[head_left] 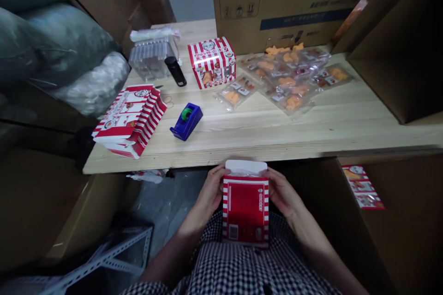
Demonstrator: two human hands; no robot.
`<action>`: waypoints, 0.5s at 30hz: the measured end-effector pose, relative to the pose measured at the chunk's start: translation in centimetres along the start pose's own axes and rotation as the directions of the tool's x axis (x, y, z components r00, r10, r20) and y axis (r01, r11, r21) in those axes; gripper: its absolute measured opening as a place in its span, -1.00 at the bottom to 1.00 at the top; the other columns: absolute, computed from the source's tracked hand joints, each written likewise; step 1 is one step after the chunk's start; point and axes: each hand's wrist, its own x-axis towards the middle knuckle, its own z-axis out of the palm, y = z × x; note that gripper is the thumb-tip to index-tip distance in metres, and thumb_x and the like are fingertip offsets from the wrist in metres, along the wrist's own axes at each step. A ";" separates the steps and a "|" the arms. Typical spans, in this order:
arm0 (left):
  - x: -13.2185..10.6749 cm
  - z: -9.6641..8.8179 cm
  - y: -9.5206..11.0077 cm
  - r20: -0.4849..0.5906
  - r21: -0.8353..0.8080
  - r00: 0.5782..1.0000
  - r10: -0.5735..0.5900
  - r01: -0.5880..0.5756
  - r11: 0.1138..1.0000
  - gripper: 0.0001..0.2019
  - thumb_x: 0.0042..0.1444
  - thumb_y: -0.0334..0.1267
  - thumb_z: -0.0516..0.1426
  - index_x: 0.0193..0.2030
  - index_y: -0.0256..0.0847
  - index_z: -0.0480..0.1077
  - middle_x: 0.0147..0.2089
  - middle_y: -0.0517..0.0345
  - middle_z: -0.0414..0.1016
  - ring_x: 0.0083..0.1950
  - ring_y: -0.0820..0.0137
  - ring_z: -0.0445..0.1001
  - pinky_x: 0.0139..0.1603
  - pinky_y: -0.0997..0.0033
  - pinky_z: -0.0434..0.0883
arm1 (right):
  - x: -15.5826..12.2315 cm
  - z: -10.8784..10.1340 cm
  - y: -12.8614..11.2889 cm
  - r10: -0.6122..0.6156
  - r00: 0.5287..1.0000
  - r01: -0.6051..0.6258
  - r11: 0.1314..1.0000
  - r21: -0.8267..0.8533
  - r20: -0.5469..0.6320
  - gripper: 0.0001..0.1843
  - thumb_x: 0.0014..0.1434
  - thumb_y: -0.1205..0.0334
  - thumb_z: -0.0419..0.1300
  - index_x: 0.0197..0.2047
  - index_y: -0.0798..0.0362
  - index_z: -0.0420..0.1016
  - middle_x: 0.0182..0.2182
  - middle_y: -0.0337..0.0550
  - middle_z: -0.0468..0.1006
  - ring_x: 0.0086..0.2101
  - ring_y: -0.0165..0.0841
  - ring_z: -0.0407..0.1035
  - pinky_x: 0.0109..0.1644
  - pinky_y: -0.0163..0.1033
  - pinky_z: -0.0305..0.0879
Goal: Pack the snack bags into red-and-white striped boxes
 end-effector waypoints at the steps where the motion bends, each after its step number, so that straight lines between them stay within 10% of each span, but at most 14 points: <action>1: 0.1 -0.3 0.1 0.013 0.032 1.000 0.025 -0.025 0.999 -0.79 -0.08 -0.40 0.26 -0.23 -0.27 0.58 -0.33 0.13 0.63 -0.39 0.39 0.52 -0.28 0.45 0.41 | 0.1 -0.2 0.1 0.040 0.999 -0.040 0.999 0.007 -0.006 -0.82 -0.03 0.25 0.38 -0.27 0.00 0.63 -0.37 -0.22 0.68 -0.45 -0.29 0.52 -0.35 -0.18 0.47; 9: -0.2 -3.3 2.1 0.352 0.310 0.936 0.024 -0.141 0.940 -0.70 0.12 -0.18 0.21 -0.07 -0.27 0.62 0.05 -0.18 0.60 0.09 0.08 0.55 0.17 0.13 0.38 | 0.4 -0.1 -0.2 0.124 0.967 -0.111 0.991 -0.069 0.222 -0.87 0.05 0.27 0.27 -0.33 -0.01 0.67 -0.19 -0.13 0.70 -0.13 -0.19 0.55 -0.01 -0.10 0.42; 15: -0.8 -3.1 2.4 0.349 0.561 0.927 0.135 -0.322 0.762 -0.74 0.20 -0.20 0.19 -0.02 -0.15 0.60 0.06 -0.06 0.61 0.10 0.17 0.56 0.17 0.17 0.41 | -0.1 -0.5 0.1 0.087 0.941 -0.063 0.995 -0.082 0.328 -0.73 0.18 0.06 0.22 -0.15 -0.03 0.66 -0.02 -0.08 0.63 0.02 -0.14 0.48 0.11 -0.02 0.35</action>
